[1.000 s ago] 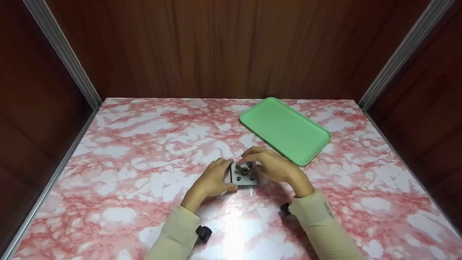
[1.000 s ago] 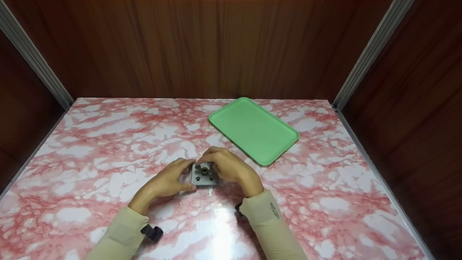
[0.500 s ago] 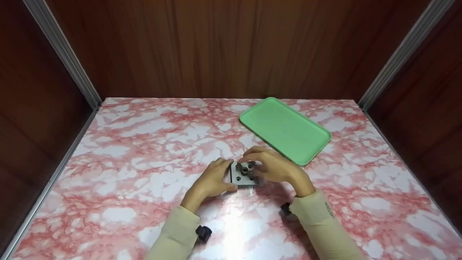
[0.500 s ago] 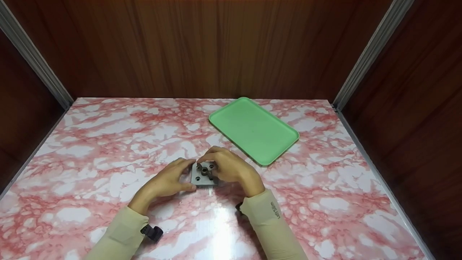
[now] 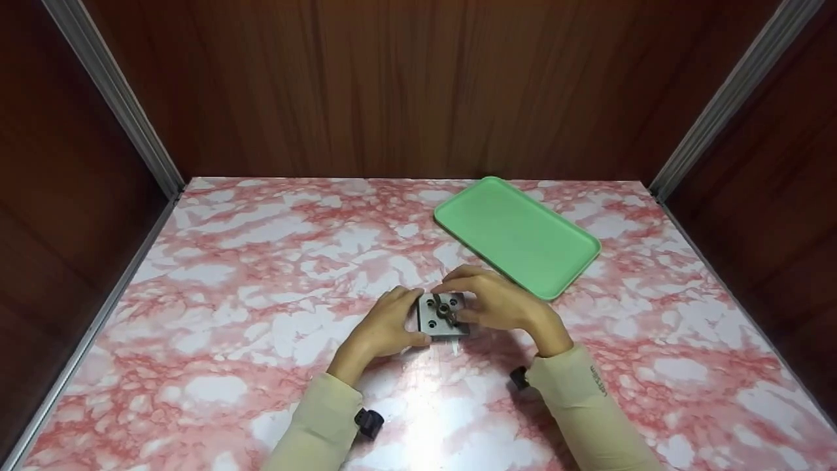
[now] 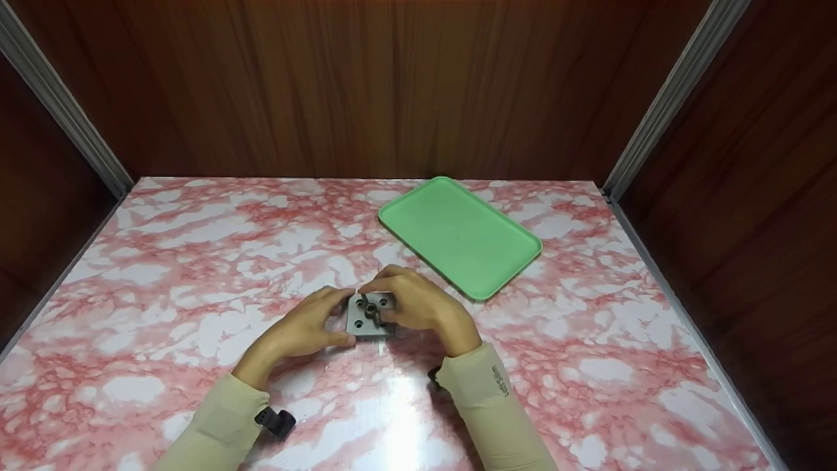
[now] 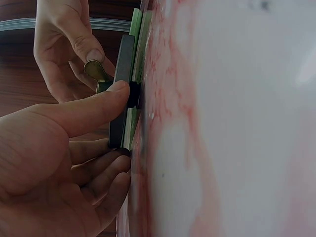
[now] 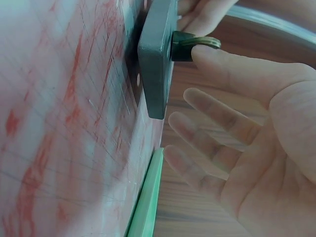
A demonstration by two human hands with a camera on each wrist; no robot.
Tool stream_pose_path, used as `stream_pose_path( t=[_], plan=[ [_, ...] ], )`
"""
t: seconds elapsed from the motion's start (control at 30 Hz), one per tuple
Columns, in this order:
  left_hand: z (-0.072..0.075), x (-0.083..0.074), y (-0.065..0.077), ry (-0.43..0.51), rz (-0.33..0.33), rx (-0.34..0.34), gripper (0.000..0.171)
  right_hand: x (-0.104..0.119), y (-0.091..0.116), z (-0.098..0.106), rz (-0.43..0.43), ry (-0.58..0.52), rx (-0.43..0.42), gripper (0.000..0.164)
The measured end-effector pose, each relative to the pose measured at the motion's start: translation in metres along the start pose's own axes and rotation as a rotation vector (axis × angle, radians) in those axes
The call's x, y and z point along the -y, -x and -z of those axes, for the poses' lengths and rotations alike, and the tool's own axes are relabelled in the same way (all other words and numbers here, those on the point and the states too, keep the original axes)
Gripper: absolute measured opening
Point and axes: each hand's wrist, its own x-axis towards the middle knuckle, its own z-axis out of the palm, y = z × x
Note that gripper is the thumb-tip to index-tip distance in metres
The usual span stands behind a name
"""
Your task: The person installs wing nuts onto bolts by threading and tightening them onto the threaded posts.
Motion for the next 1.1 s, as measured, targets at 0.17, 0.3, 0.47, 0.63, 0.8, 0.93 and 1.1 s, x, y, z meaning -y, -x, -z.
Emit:
stream_pose_path(
  t=[0.17, 0.3, 0.47, 0.63, 0.8, 0.93, 1.1],
  plan=[
    [-0.0001, 0.0001, 0.0001, 0.008, 0.004, -0.001, 0.085, -0.0003, -0.0008, -0.0006, -0.021, -0.005, 0.004, 0.048],
    [0.0002, -0.0001, 0.0001, 0.015, 0.009, 0.001, 0.086, -0.0001, -0.0014, -0.0006, -0.044, -0.010, 0.002, 0.048],
    [0.0005, -0.0002, 0.0000, 0.017, 0.019, 0.007, 0.086, 0.0003, -0.0027, -0.0011, -0.066, -0.009, -0.025, 0.045],
    [0.0003, -0.0005, 0.0000, 0.013, 0.027, 0.018, 0.086, 0.0007, -0.0032, -0.0026, -0.084, 0.006, -0.052, 0.041],
    [0.0002, -0.0007, 0.0005, 0.018, 0.025, 0.016, 0.086, 0.0016, -0.0036, -0.0049, -0.107, 0.012, -0.080, 0.039],
    [0.0001, -0.0010, 0.0007, 0.024, 0.026, 0.009, 0.086, 0.0029, -0.0045, -0.0065, -0.129, 0.013, -0.093, 0.037],
    [0.0003, -0.0010, 0.0004, 0.021, 0.020, 0.002, 0.086, 0.0046, -0.0052, -0.0084, -0.168, 0.026, -0.113, 0.039]
  ],
)
